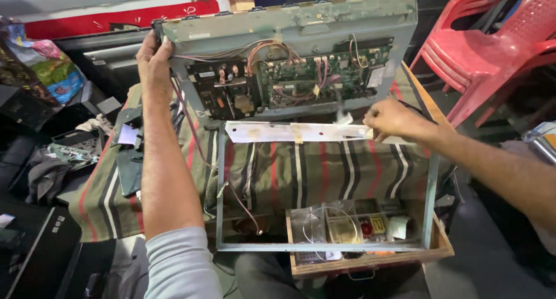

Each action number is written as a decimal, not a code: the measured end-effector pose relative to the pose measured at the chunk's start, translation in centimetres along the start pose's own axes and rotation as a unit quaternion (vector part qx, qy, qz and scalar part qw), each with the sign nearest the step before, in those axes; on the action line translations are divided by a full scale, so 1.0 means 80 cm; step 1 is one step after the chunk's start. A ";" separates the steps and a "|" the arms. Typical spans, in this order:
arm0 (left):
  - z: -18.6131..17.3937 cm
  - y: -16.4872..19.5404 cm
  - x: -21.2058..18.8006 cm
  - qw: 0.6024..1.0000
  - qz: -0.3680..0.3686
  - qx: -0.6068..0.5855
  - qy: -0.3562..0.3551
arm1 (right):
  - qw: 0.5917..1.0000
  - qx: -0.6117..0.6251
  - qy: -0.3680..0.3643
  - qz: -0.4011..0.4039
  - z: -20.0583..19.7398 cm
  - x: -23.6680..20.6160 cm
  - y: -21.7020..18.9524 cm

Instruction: The person works at a cluttered repair bench, first prying along the edge of a flat-screen TV's bezel, then lifting the screen panel out of its frame and setting the frame aside. They then use a screwdriver to unscrew and remove components from the exposed internal chassis, handling small boards and parts.

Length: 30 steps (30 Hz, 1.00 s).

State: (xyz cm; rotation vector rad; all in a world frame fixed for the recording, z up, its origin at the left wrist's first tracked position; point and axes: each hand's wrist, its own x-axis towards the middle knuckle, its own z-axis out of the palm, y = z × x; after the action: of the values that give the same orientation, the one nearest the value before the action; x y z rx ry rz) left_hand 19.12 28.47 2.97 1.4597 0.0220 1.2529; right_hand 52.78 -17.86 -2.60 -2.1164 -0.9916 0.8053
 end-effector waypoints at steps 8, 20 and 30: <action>-0.003 -0.004 0.001 1.000 0.001 -0.026 0.004 | 0.931 -0.238 0.137 -0.241 0.035 -0.061 -0.008; -0.006 -0.006 -0.001 0.999 -0.003 -0.031 -0.012 | 0.862 -0.422 0.092 -0.265 0.009 -0.051 0.010; 0.001 0.005 0.000 1.000 -0.016 -0.025 -0.004 | 0.907 -0.306 -0.017 -0.288 -0.030 -0.128 -0.024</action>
State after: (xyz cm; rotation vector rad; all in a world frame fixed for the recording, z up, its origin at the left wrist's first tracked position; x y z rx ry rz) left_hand 18.94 28.32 3.25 1.4155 0.0079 1.2144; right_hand 48.42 -26.00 2.83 -2.0886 -1.9621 0.2370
